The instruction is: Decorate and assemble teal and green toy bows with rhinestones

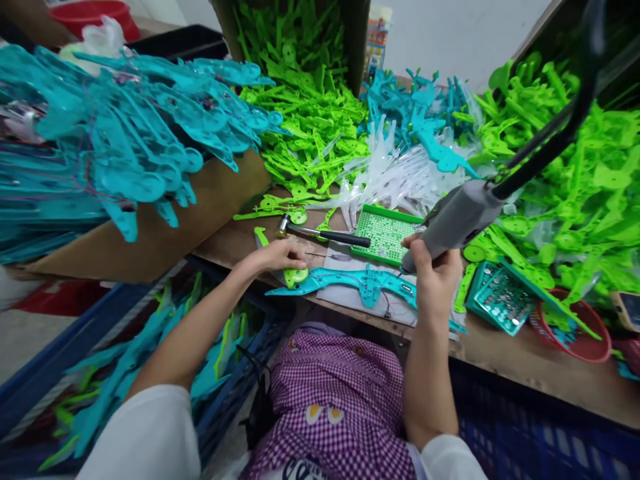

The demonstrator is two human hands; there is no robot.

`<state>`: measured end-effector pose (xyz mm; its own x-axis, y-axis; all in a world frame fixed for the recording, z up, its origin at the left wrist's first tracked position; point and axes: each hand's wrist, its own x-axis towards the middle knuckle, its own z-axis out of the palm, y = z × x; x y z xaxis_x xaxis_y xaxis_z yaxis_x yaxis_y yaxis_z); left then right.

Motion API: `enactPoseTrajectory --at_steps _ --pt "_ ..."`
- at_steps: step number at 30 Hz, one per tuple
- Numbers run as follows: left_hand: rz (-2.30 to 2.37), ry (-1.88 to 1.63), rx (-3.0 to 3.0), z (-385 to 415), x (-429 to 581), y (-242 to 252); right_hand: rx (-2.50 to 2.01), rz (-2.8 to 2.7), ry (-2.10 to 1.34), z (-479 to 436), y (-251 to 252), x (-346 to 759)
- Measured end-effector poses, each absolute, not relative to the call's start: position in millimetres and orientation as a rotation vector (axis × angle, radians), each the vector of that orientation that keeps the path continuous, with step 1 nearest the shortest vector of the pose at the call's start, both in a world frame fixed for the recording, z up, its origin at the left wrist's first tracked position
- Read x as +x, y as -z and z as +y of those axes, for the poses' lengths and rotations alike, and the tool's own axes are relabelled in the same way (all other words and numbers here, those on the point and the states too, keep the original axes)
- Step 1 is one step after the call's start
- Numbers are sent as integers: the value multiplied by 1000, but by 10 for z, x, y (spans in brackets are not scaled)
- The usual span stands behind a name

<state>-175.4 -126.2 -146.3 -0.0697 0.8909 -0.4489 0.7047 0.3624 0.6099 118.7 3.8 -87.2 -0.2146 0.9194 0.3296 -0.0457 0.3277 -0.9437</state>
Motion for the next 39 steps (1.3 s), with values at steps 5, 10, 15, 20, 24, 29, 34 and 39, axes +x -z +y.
enactPoseTrajectory --at_steps 5,10,15,20,24,29,34,39 --pt "1948 -258 1402 -1283 -1751 1475 -1012 -1612 -880 -123 1086 1655" --pt "1953 -195 1431 -1274 -1775 1474 -1205 -1828 -823 -366 1570 2159" --pt "2205 -294 1531 -1423 -1507 1373 -1479 -1808 -574 -528 1737 2544" --pt "2158 -600 1981 -1435 -494 1267 -1661 -2121 -576 -645 1773 2433" --pt "1792 -496 2246 -1160 266 1379 -1776 -2112 -599 -649 1854 2318" --pt "1798 -481 2270 -942 444 1597 -1585 -1893 -839 -657 1822 2480" --pt "1831 -560 2248 -981 418 1638 -1392 -1689 -913 -471 1617 2491" --pt "1776 -702 2207 -998 393 1726 -1368 -1694 -962 -301 1558 2592"
